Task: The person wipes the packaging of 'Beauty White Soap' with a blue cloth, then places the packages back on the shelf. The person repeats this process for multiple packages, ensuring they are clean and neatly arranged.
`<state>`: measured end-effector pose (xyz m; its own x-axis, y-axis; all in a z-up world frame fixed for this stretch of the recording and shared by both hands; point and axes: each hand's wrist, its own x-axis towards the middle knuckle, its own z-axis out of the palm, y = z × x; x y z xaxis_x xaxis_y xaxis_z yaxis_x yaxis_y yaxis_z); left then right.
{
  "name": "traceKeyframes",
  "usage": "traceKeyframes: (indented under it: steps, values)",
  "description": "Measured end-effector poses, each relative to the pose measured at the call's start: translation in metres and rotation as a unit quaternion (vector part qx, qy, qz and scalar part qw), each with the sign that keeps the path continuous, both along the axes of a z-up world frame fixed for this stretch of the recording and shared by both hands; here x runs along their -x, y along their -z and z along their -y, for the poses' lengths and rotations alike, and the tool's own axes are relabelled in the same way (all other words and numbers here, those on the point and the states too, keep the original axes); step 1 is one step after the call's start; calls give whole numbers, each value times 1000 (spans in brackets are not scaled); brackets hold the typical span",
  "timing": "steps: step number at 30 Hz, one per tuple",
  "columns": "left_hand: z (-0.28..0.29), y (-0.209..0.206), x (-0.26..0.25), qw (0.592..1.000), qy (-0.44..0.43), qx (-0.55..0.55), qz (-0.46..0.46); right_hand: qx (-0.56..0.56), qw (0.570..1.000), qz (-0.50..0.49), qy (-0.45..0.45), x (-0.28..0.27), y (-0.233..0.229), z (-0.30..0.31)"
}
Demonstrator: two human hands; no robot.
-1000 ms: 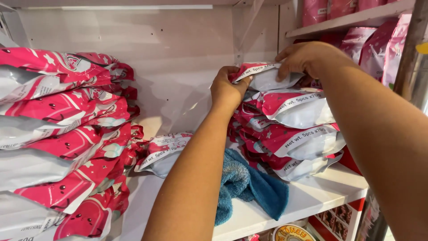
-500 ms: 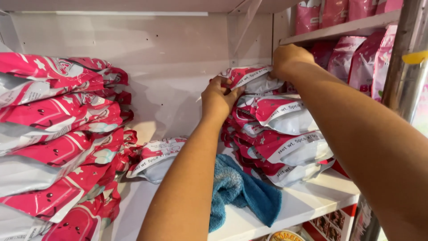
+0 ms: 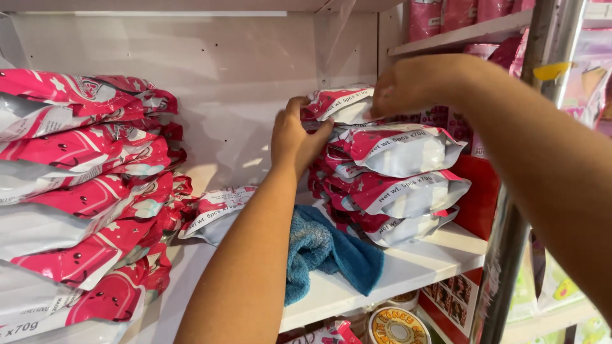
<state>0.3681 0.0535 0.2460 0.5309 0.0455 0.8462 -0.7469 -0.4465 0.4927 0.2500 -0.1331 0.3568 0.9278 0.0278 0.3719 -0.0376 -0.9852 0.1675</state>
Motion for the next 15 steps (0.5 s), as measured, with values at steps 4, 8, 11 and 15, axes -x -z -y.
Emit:
traceKeyframes:
  steps: [4, 8, 11, 15]
  values:
    - [1, -13, 8, 992, -87, -83, 29, -51, 992, -111, 11, 31, 16, 6]
    - [11, -16, -56, 985, 36, -158, 64, -40, 989, -139, -15, 29, 38, 15]
    - [11, -21, -57, 973, 80, -206, 66, -27, 993, -111, -20, 31, 49, 17]
    - [10, -40, -40, 963, 58, -260, -52, -29, 996, -76, -32, 29, 52, 20]
